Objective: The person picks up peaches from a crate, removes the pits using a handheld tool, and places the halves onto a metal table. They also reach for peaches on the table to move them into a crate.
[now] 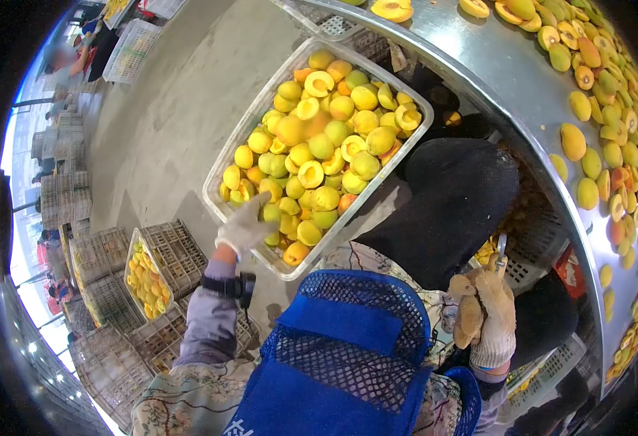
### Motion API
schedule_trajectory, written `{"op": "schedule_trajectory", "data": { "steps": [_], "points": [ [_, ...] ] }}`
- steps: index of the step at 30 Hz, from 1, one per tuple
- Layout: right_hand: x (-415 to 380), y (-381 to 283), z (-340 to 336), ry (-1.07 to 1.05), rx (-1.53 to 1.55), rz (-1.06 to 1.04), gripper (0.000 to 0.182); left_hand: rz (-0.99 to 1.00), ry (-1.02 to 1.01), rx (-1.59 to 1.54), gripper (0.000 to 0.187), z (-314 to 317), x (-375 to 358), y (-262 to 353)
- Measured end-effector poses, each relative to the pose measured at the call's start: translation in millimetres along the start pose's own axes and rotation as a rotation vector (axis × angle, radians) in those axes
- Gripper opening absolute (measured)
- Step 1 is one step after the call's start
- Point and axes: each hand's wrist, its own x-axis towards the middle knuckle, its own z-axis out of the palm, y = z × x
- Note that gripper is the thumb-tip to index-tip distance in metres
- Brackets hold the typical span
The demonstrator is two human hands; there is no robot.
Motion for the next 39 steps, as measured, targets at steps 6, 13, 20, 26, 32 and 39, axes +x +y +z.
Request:
{"op": "schedule_trajectory", "data": {
  "steps": [6, 13, 20, 26, 32, 39],
  "points": [
    [6, -1, 1, -0.061, -0.139, 0.009, 0.032, -0.129, -0.097, 0.2, 0.065, 68, -50, -24],
    [6, 3, 12, 0.016, -0.087, -0.031, 0.029, -0.04, 0.037, -0.005, 0.066, 109, -47, -48],
    [2, -7, 16, -0.065, -0.15, 0.019, 0.027, -0.01, -0.303, 0.263, 0.047, 42, 5, 20],
    [6, 12, 3, 0.026, -0.082, -0.056, 0.026, 0.132, -0.002, 0.188, 0.064, 78, 28, 82],
    [8, 14, 10, -0.004, -0.119, -0.053, 0.03, 0.229, 0.027, -0.104, 0.067, 91, 22, 64],
    [11, 17, 17, 0.047, -0.184, -0.097, 0.033, 0.366, 0.009, -0.004, 0.062, 96, 33, 65]
  ]
}}
